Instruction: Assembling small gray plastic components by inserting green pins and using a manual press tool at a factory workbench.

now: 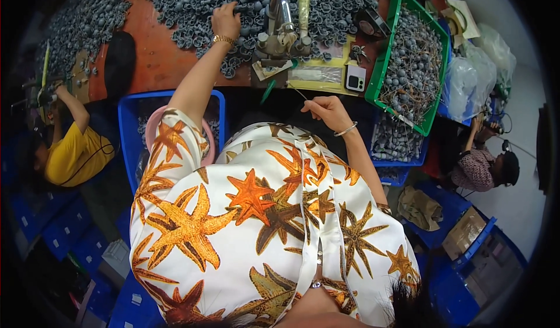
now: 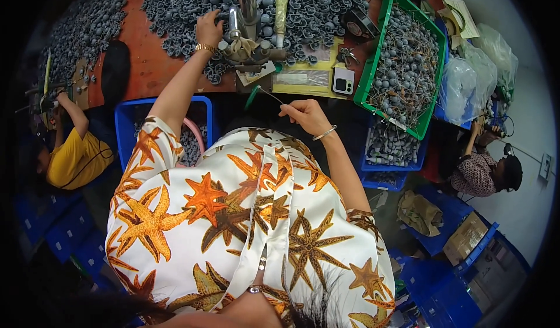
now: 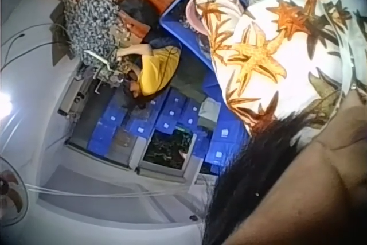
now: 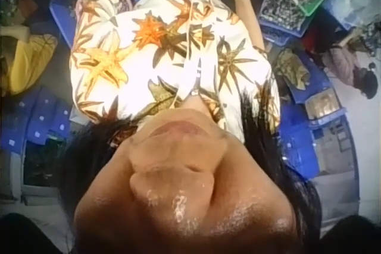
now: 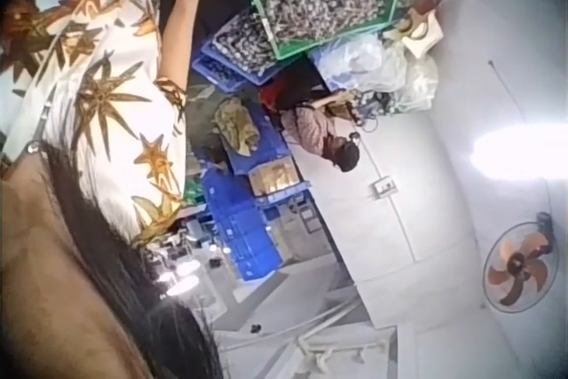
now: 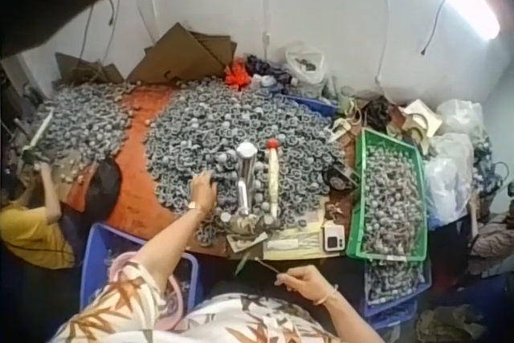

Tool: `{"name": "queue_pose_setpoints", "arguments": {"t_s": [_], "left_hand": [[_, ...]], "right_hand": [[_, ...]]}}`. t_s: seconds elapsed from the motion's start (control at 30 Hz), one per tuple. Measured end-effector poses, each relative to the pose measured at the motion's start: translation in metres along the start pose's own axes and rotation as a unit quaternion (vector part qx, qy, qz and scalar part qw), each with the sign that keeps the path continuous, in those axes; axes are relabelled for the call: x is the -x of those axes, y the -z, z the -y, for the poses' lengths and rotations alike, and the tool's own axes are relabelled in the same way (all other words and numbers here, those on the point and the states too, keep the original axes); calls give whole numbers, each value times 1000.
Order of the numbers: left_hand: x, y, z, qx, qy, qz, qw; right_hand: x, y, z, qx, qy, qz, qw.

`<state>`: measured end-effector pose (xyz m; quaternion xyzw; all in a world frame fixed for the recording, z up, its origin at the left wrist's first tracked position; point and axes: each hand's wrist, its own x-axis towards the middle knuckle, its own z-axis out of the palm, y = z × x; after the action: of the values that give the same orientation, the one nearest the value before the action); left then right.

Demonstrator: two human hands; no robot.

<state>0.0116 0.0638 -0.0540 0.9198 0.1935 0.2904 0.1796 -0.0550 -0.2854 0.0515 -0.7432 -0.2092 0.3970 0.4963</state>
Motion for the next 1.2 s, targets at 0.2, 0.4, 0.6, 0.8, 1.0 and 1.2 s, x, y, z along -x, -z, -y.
{"name": "queue_pose_setpoints", "arguments": {"t_s": [0.2, 0.4, 0.6, 0.8, 1.0, 1.2], "left_hand": [[-13, -4, 7, -59, -24, 65, 996], [37, 17, 6, 109, 71, -1, 991], [118, 69, -47, 602, 471, 167, 622], [148, 106, -71, 675, 487, 170, 528], [149, 105, -78, 656, 473, 155, 568], [150, 104, -80, 610, 401, 197, 654]], "right_hand": [[0, -4, 7, -91, -27, -19, 995], [-16, -14, -6, -8, -3, -13, 1000], [-53, -38, -7, 194, 159, -160, 955], [-68, -54, 9, 232, 211, -189, 931], [-65, -56, 13, 275, 240, -193, 911], [-62, -60, 16, 319, 234, -196, 897]]}}
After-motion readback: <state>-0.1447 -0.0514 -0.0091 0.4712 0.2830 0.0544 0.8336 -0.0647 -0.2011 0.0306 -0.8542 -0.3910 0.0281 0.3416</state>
